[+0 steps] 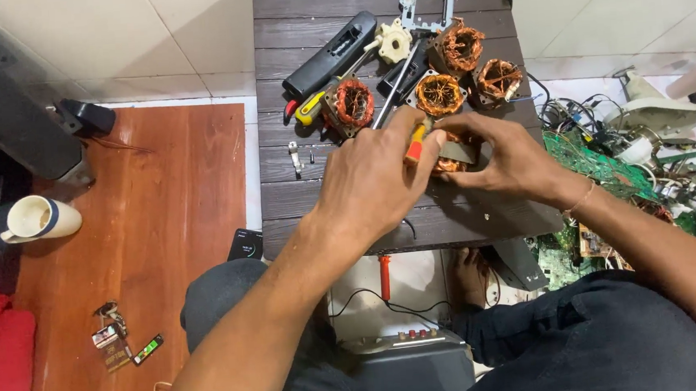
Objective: Brushing and cleaning copper coils with a small tool on a repair bench
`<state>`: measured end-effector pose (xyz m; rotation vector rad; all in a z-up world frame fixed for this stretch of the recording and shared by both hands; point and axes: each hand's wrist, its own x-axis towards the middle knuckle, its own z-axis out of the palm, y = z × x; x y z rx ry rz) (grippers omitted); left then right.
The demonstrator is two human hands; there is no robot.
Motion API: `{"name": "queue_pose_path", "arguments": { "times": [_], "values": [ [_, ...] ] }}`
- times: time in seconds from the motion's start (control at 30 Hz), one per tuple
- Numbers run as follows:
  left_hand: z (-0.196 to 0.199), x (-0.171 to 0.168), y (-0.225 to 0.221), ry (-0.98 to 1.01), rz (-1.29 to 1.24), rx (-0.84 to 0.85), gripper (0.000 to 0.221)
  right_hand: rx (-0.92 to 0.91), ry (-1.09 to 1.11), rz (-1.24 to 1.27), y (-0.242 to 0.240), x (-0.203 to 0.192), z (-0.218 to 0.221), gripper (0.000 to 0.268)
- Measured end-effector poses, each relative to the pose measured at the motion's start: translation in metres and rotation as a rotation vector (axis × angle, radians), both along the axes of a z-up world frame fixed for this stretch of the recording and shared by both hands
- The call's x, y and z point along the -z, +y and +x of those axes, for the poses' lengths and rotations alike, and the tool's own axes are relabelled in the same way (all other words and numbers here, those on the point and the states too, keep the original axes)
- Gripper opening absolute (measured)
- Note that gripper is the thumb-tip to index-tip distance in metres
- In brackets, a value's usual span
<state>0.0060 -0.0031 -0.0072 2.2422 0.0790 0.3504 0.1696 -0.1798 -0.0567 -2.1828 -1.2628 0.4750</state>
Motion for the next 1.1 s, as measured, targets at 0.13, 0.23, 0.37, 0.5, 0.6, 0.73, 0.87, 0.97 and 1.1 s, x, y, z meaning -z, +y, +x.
{"name": "queue_pose_path", "arguments": {
  "times": [0.13, 0.23, 0.37, 0.5, 0.6, 0.73, 0.87, 0.97, 1.1],
  "values": [
    [0.006, 0.012, -0.006, 0.045, -0.026, 0.034, 0.041, -0.063, -0.015, 0.084, 0.000, 0.011, 0.005, 0.083],
    [0.011, 0.017, -0.011, 0.041, -0.023, 0.029, 0.040, -0.028, -0.024, 0.081, -0.003, 0.025, 0.013, 0.085],
    [0.018, 0.024, -0.013, 0.017, 0.012, 0.027, 0.039, 0.024, -0.012, 0.122, -0.007, 0.037, 0.019, 0.084],
    [0.021, 0.036, -0.014, 0.065, -0.017, 0.003, 0.033, 0.046, 0.024, 0.096, -0.004, 0.023, 0.008, 0.079],
    [0.017, 0.020, -0.011, -0.032, -0.082, 0.012, 0.033, 0.029, 0.013, 0.099, -0.002, 0.022, 0.009, 0.080],
    [0.018, 0.020, -0.015, -0.041, 0.068, 0.020, 0.036, 0.043, 0.011, 0.099, -0.006, 0.029, 0.011, 0.082],
    [0.018, 0.020, -0.016, 0.034, 0.032, -0.020, 0.031, -0.006, -0.016, 0.095, -0.004, 0.025, 0.009, 0.086],
    [0.017, 0.012, -0.022, 0.008, 0.032, -0.019, 0.031, -0.023, -0.017, 0.083, -0.009, 0.036, 0.018, 0.089],
    [0.020, 0.022, -0.023, 0.091, 0.132, -0.076, 0.030, -0.061, -0.014, 0.132, -0.008, 0.030, 0.013, 0.091]
  ]
}}
